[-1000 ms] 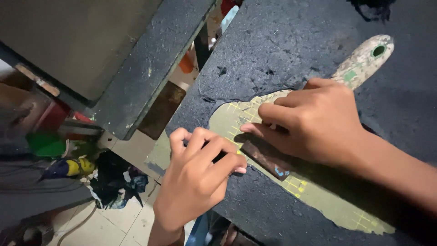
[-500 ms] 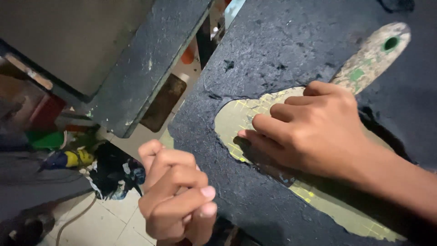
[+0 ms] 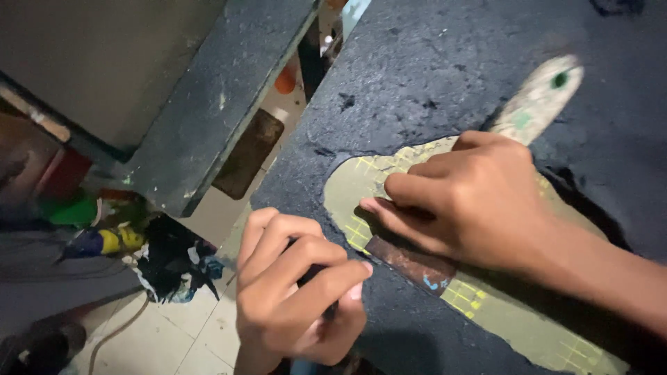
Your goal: Using a putty knife or scraper to remove thick ink residue from a flat work surface.
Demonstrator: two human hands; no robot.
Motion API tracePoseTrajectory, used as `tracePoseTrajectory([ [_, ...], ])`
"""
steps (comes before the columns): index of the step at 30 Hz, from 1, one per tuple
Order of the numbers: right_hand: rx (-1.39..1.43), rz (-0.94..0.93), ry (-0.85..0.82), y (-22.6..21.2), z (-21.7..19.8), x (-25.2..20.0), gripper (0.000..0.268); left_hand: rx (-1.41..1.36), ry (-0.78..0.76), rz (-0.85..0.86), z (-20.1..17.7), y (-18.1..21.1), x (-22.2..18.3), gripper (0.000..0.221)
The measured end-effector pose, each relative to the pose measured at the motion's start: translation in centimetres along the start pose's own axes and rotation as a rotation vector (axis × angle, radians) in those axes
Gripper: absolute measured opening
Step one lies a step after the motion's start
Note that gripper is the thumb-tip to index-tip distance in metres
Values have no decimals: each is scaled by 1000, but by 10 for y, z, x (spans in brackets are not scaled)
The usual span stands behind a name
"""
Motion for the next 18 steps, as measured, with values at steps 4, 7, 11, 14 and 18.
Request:
tracePoseTrajectory([
  [4, 71, 43, -13, 9, -4, -1, 51, -95, -143, -55, 3, -2, -5, 25],
  [7, 171, 167, -8, 25, -19, -4, 43, -94, -207, 43, 3, -1, -4, 22],
  [11, -332, 138, 0, 35, -44, -12, 72, -83, -300, 144, 6, -1, -6, 17],
  [14, -440, 219, -99, 30, -47, -17, 73, -101, -359, 177, 10, -1, -8, 19],
  [18, -531, 335, -393, 12, -47, -16, 72, -55, -364, 270, 8, 4, -8, 14],
])
Point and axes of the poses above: each hand's wrist, its own x-axis towards the middle knuckle, its own z-axis out of the palm, y = z × x, the point moved 4 cm from there along x, towards the middle knuckle, and after that the axes turned 3 degrees about -z, right-handed, at the moved point
